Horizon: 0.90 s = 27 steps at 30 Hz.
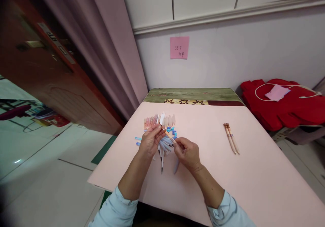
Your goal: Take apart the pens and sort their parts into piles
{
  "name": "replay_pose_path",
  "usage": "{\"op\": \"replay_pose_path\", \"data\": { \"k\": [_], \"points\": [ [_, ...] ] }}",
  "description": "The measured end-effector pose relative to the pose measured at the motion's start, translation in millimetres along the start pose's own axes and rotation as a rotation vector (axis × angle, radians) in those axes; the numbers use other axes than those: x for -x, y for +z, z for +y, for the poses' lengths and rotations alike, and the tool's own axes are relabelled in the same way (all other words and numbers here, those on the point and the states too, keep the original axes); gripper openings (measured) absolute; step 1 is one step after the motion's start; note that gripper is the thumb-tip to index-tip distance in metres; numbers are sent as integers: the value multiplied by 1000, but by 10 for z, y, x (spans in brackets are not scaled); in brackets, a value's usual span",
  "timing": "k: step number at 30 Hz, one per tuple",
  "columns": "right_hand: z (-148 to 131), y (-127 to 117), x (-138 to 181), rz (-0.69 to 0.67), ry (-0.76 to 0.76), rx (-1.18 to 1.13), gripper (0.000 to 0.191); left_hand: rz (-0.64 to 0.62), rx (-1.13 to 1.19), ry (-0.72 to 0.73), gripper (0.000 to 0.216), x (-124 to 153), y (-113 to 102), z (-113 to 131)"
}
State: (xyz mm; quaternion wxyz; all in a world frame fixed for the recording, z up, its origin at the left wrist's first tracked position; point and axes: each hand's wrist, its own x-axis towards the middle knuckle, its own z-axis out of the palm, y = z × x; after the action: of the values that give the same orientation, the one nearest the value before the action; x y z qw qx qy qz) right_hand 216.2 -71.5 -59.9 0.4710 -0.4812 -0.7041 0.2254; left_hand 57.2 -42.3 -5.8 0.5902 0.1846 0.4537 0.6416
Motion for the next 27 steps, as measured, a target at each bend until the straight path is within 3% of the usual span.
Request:
{"op": "replay_pose_path", "data": {
  "k": [9,18,27],
  "points": [
    [-10,-17,4,12,-4,-1,20,-71,-181,202,38,14,9,-30],
    [-18,16,21,11,70,-77,17,-58,-188,249,35,31,22,-4],
    [-25,28,20,60,24,-23,12,-58,-216,270,34,1,2,-56]
  ]
}}
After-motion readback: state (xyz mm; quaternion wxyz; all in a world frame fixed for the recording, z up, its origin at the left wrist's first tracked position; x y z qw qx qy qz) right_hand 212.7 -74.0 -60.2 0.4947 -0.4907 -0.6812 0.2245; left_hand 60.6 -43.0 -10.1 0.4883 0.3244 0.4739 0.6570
